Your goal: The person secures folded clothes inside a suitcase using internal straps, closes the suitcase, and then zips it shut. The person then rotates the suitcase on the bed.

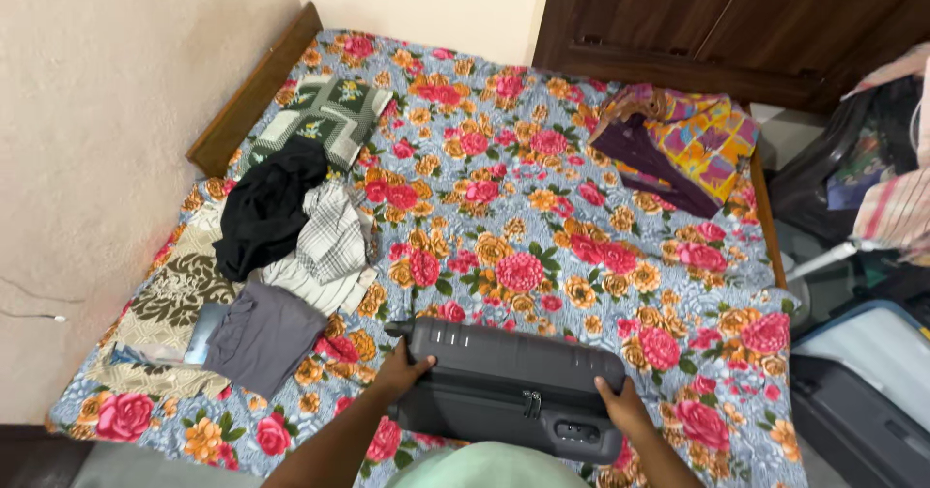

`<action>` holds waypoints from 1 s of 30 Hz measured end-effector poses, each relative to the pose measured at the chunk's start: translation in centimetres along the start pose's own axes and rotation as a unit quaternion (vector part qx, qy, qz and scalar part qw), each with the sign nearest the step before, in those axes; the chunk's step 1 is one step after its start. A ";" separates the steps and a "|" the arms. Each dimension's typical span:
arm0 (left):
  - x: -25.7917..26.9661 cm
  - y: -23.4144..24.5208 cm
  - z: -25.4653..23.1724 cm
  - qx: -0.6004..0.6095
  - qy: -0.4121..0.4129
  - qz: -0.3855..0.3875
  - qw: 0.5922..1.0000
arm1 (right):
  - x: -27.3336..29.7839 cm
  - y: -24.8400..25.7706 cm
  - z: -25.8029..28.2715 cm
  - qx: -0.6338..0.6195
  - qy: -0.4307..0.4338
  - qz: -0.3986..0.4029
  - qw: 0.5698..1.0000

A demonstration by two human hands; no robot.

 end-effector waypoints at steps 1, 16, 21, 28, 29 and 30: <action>-0.6 -0.2 -0.2 -0.012 -0.018 -0.019 1.000 | -0.2 0.1 0.4 0.018 0.009 -0.015 1.000; 5.5 -1.7 -8.4 -0.395 -0.183 -0.030 0.900 | 1.7 -4.4 3.2 0.422 0.129 -0.053 0.896; 8.5 -4.7 -14.3 -0.427 -0.272 0.161 0.847 | 5.6 -9.6 7.0 0.445 0.250 0.103 0.854; 8.6 -7.3 -13.4 -0.472 -0.286 0.104 0.828 | 8.1 -8.6 9.1 0.446 0.277 0.072 0.848; 8.5 -7.3 -12.9 -0.468 -0.291 0.100 0.829 | 8.4 -8.5 9.1 0.439 0.284 0.066 0.850; 8.5 -7.4 -12.3 -0.465 -0.297 0.093 0.829 | 8.6 -8.4 9.0 0.423 0.289 0.062 0.857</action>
Point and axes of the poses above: each hand's wrist, its own x-axis away from the middle knuckle, its own y-axis out of the back of the hand, z = x × y, the point moved 4 cm from there along -x, towards the middle knuckle, and after that the axes turned 4 degrees about z, right-handed, at the moved point
